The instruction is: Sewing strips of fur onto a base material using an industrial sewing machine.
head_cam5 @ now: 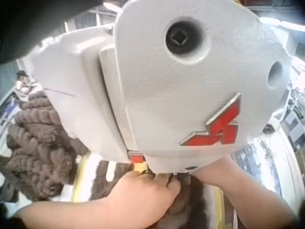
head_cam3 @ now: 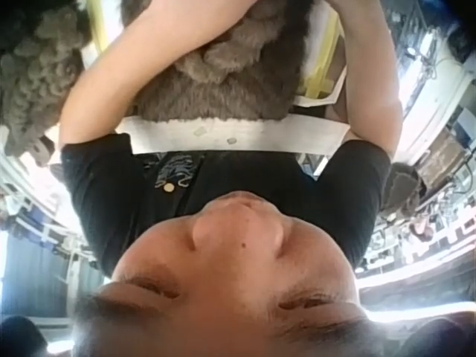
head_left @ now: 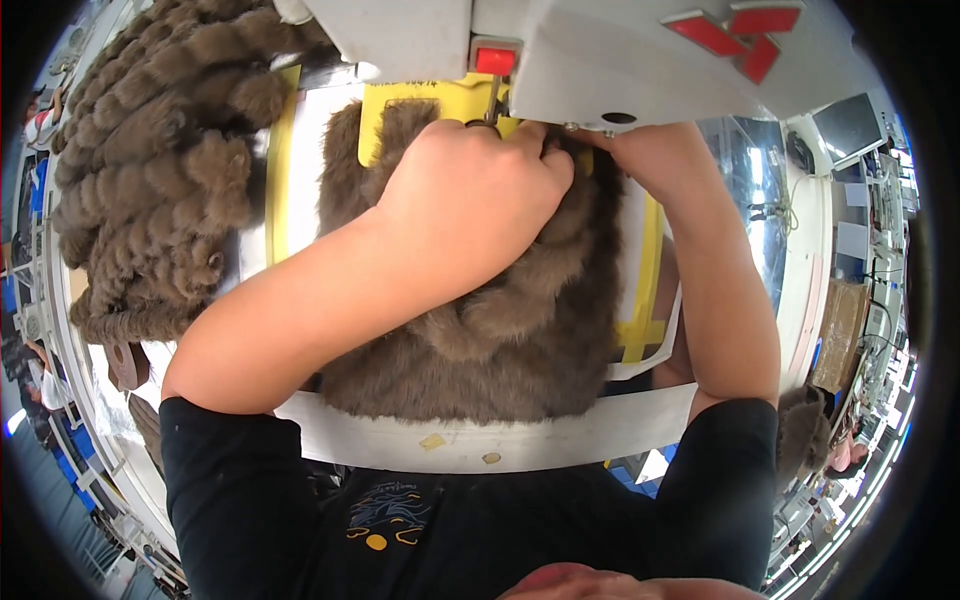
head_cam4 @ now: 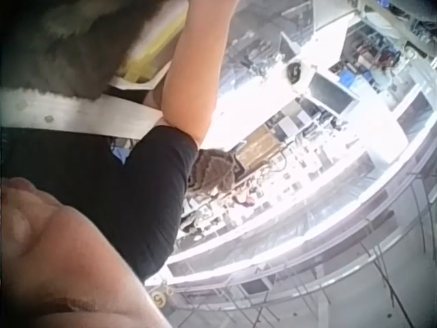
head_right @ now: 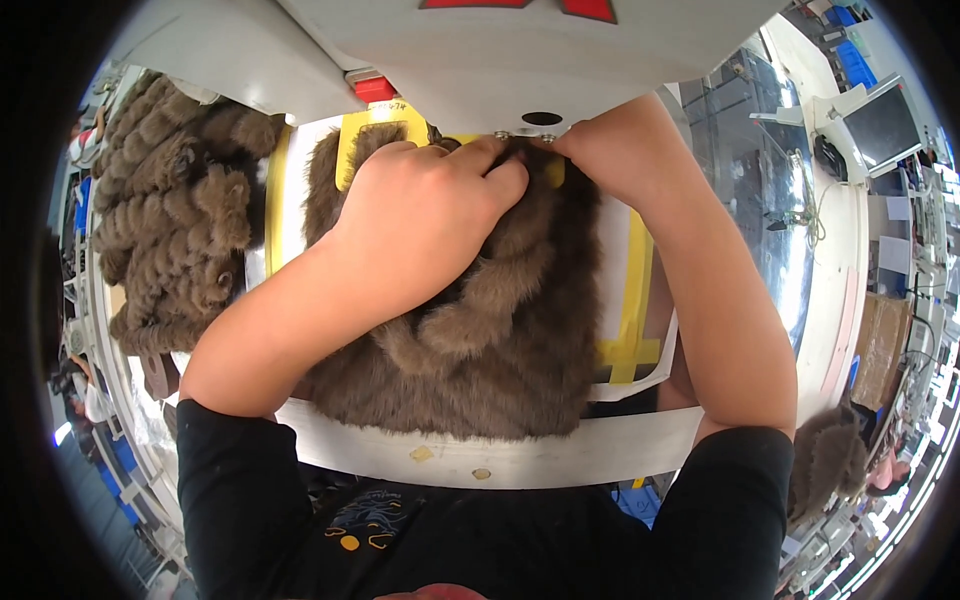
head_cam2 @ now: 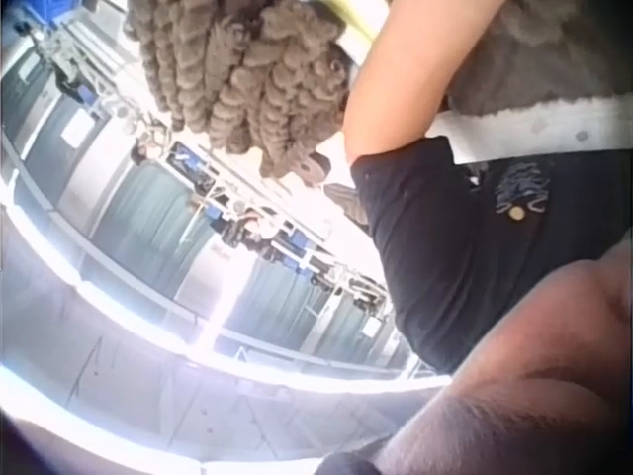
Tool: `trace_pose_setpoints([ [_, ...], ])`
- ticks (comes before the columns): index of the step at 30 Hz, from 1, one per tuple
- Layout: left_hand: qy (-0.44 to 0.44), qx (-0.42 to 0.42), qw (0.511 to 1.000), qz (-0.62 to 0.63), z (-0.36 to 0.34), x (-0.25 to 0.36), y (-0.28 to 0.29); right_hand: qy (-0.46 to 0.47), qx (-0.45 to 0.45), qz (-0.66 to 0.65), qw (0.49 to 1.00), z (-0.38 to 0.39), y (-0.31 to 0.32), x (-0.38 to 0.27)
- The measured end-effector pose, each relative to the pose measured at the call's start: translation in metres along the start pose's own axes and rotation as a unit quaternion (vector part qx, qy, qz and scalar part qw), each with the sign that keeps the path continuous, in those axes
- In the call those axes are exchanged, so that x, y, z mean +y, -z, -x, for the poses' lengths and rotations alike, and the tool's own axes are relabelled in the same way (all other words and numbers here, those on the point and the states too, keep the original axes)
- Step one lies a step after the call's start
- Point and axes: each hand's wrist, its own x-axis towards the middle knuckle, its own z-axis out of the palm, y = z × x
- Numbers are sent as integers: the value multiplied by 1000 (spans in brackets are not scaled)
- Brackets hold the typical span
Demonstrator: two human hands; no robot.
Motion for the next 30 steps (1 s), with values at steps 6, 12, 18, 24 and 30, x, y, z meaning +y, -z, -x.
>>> trace_pose_setpoints([
  [6,27,-34,999,-12,-1,6,6,9,-1,-19,1000,0,-1,2],
  [12,25,-30,999,-21,1,9,5,22,-6,38,999,-2,0,9],
  [18,24,-26,998,-42,2,10,0,-10,19,48,999,10,5,0],
  [24,10,-3,1000,-17,3,7,-1,61,-121,30,990,36,17,-4],
  [30,6,-23,1000,-21,1,8,3,140,-65,100,983,40,10,-2],
])
